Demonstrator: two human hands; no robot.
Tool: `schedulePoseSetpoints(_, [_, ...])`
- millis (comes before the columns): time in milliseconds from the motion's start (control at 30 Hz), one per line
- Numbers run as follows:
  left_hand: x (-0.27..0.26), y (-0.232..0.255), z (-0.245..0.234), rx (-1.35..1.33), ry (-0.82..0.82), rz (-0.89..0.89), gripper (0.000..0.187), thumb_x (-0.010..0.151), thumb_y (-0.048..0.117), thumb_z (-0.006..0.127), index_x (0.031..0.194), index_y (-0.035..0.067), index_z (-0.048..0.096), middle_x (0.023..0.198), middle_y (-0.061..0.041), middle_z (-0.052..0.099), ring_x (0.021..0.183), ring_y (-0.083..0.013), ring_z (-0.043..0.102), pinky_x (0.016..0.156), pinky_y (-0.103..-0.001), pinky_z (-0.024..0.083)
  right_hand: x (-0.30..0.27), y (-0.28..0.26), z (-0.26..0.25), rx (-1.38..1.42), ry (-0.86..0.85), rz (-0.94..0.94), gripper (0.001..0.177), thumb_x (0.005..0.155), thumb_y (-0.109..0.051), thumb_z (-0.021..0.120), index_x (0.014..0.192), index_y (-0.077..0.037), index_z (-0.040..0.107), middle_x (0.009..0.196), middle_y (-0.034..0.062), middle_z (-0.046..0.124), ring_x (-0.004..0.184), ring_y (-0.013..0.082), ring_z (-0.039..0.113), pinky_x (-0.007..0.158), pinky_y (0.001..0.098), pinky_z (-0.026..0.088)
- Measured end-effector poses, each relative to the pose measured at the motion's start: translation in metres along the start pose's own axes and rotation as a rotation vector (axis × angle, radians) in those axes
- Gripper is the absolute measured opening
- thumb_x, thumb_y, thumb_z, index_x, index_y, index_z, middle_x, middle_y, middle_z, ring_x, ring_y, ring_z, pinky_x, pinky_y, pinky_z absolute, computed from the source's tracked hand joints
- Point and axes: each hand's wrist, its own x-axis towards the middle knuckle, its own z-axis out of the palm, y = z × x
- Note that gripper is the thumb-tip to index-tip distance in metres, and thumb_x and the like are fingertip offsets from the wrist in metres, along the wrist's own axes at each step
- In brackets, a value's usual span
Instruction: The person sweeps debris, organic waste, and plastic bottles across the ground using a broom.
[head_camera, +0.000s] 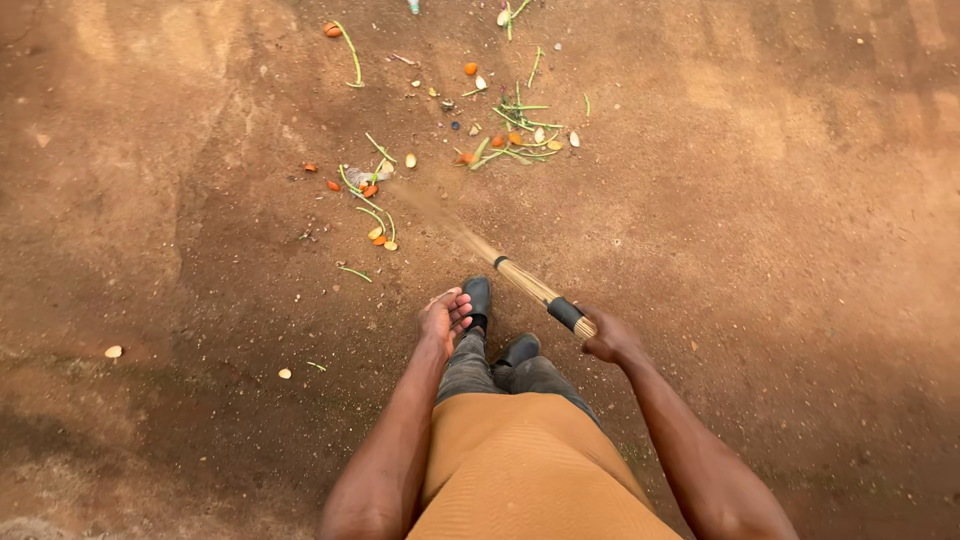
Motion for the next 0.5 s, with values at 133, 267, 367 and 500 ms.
schedulePoseSetpoints(133, [0.029,-0.025,0.024,0.008,-0.016,-0.072,0.023,0.094,0.024,0.067,0.111,0.01,0.073,0.09,-0.002,0.076,0.075,-0.0125,0.07,0.067,-0.032,0.059,-0.041,0.0,-0.019,-0.111,0.064,0.059,0.091,0.079,-0.013,0.071,0.158,-0.045,0.037,0.114,0.0092,0.076,0.087,0.0219,0.071,0.072,0.0376,0.058])
schedulePoseSetpoints(267, [0.042,-0.039,0.056,0.115,-0.147,-0.099,0.018,0.096,0.024,0.066,0.107,0.011,0.073,0.09,-0.001,0.076,0.072,-0.0107,0.069,0.064,-0.031,0.058,-0.062,0.041,0.009,0.169,0.207,0.185,0.092,0.079,-0.013,0.079,0.157,-0.039,0.037,0.112,0.0112,0.073,0.085,0.0244,0.071,0.073,0.037,0.053])
schedulePoseSetpoints(367, [0.039,-0.026,0.067,0.162,-0.17,-0.094,0.017,0.097,0.023,0.065,0.106,0.011,0.073,0.089,-0.001,0.076,0.072,-0.0098,0.069,0.064,-0.03,0.058,-0.041,0.063,0.034,0.685,0.357,0.329,0.097,0.071,0.007,0.076,0.155,-0.022,0.038,0.107,0.0119,0.067,0.076,0.0261,0.067,0.061,0.04,0.057])
schedulePoseSetpoints(500, [0.035,0.0,0.075,0.104,-0.127,-0.04,0.016,0.098,0.022,0.063,0.106,0.012,0.072,0.088,0.0,0.075,0.072,-0.009,0.068,0.064,-0.029,0.058,0.016,0.068,0.038,1.43,0.248,0.481,0.059,0.081,0.005,0.07,0.135,0.002,0.048,0.093,0.0201,0.066,0.062,0.0253,0.064,0.05,0.0414,0.057])
